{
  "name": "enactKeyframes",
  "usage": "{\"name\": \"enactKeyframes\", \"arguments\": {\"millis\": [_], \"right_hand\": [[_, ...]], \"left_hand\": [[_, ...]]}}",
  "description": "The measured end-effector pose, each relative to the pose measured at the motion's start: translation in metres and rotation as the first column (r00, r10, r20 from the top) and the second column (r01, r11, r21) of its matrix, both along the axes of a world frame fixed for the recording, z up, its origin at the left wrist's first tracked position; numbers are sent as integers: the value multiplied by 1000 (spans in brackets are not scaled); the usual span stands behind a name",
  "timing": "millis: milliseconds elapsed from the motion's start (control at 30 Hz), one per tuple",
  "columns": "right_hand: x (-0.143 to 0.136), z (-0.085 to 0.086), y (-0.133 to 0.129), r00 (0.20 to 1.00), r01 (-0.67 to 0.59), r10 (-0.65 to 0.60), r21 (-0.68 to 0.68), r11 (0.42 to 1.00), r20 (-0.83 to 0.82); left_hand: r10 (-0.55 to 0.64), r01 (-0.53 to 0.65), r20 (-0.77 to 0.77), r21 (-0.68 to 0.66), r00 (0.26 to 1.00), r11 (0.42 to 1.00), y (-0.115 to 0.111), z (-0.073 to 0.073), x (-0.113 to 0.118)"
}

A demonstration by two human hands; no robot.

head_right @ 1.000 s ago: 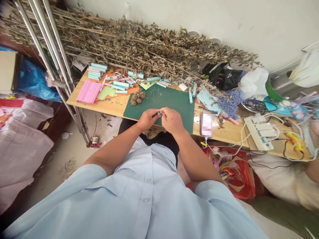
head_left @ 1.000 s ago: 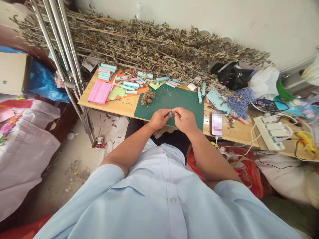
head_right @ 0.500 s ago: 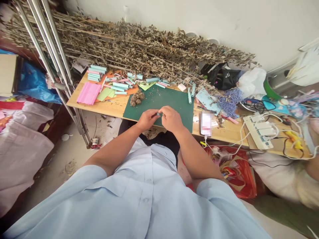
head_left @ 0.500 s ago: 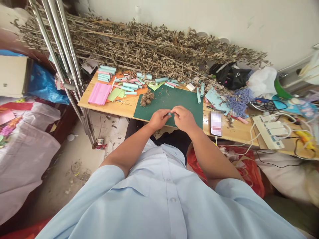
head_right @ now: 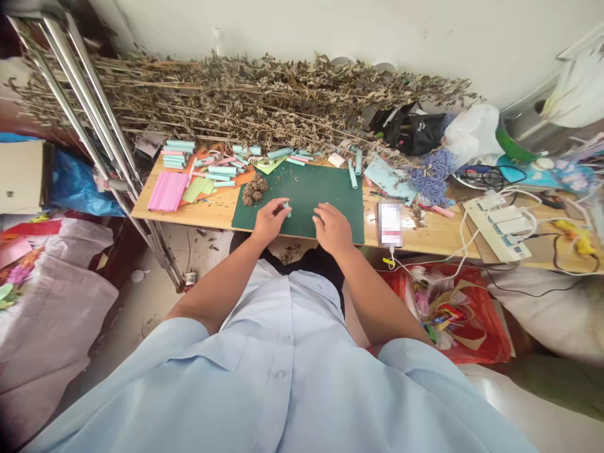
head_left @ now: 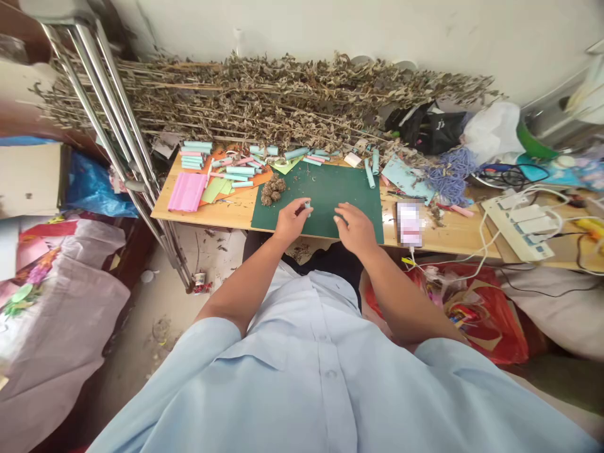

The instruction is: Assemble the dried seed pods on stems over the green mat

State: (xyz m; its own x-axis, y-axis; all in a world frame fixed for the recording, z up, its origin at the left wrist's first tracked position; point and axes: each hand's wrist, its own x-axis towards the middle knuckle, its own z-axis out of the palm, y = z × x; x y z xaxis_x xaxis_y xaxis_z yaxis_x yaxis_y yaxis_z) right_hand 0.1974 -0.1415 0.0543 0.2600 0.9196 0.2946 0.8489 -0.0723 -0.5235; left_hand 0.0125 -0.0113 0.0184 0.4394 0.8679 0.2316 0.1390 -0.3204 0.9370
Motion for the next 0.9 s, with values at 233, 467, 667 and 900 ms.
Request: {"name": "enactKeyframes", "arguments": {"millis": [233,467,667,900], "right_hand": [[-62,-28,-29,959,-112,184,-308,945,216],[-55,-21,45,949,-211,278,-354,911,150],[-33,-25,56,899,-356,411,-290,888,154],[-21,-29,96,972,-230,235,-122,966,26]], "left_hand": [[99,-98,55,-14,994,995,5,1,-29],[119,-118,-12,65,993,991,-9,-5,-40],[84,-58,-123,203,989,977,-13,-5,-49],[119,-60,-211,265,970,963,9,-8,-34]]}}
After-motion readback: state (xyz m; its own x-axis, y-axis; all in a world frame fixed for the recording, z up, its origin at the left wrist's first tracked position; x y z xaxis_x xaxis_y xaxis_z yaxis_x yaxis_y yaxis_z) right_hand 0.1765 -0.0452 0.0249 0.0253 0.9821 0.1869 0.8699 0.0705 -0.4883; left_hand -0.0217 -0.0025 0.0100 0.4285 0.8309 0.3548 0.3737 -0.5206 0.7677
